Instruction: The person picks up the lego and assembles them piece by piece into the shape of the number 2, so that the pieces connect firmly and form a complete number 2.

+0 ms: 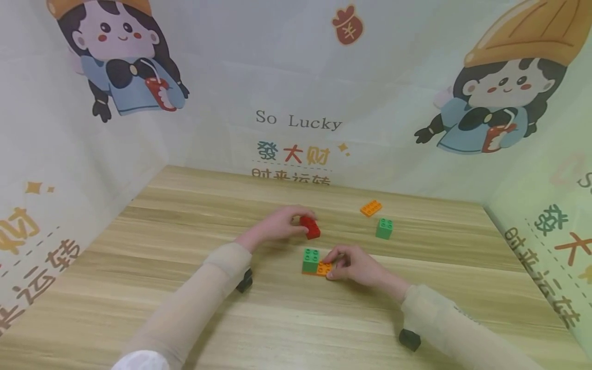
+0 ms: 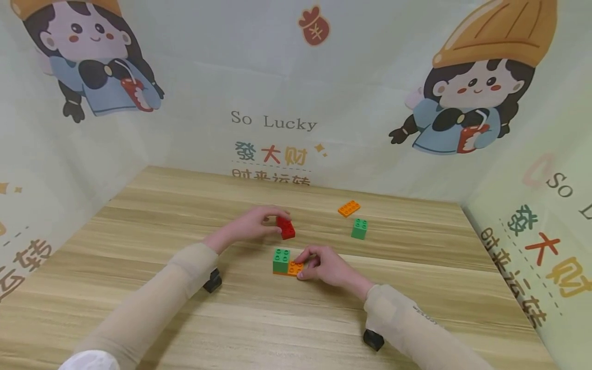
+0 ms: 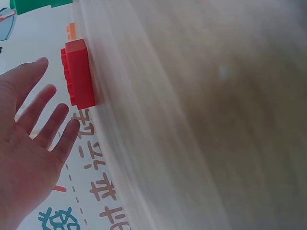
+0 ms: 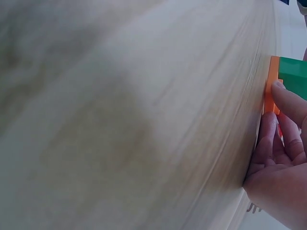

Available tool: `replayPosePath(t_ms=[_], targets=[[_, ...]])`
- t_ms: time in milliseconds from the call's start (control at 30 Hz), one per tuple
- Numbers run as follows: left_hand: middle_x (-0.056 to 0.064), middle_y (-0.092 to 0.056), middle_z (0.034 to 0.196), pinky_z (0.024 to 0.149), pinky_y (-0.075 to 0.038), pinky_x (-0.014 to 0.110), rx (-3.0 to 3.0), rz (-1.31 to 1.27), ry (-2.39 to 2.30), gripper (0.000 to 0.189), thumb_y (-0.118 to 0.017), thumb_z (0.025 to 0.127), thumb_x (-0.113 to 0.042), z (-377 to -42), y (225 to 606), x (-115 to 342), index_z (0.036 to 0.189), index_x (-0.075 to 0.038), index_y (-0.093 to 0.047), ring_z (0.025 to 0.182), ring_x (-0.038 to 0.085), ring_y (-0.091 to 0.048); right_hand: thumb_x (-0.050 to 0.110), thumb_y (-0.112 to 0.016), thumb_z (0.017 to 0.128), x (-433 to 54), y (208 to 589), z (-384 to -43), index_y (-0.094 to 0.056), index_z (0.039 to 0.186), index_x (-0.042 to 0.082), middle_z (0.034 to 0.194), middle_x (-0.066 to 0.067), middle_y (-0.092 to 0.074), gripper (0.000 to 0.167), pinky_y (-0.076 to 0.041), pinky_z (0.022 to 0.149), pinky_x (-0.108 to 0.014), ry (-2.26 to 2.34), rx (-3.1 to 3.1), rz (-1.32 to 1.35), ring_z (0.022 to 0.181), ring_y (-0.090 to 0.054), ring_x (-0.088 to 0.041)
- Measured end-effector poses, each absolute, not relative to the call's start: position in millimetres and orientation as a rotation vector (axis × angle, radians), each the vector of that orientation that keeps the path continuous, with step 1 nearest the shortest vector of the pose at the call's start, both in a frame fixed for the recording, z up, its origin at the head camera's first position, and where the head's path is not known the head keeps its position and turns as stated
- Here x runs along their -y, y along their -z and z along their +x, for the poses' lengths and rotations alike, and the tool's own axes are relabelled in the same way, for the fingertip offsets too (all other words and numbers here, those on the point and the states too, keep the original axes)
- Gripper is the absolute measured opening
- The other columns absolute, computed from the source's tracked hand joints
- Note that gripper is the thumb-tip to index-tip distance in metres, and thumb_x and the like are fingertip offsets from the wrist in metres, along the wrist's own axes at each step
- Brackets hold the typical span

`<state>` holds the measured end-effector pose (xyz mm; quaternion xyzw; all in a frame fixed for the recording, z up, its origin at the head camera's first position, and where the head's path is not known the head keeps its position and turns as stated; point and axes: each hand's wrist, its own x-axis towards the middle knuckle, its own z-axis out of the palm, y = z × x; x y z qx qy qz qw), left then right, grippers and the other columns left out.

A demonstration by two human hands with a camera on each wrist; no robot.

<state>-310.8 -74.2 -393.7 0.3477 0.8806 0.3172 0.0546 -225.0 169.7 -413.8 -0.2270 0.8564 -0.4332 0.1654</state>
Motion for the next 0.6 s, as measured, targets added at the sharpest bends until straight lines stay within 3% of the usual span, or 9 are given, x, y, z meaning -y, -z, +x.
replayPosePath(t_ms=[600], targets=[[0.011, -0.046, 0.153, 0.122, -0.029, 0.05, -2.662, 1.07, -0.862, 0.048, -0.067, 0.091, -0.012, -317.6, 396.7, 76.6, 0.137, -0.012, -0.057, 0.144, 0.033, -0.04, 0.012, -0.075, 0.086, -167.8, 412.9, -224.9, -0.067, 0.108, 0.003, 0.097, -0.011, -0.069, 0.025, -0.047, 0.067, -0.02, 1.259, -2.417, -0.585, 0.076, -0.055, -0.014]])
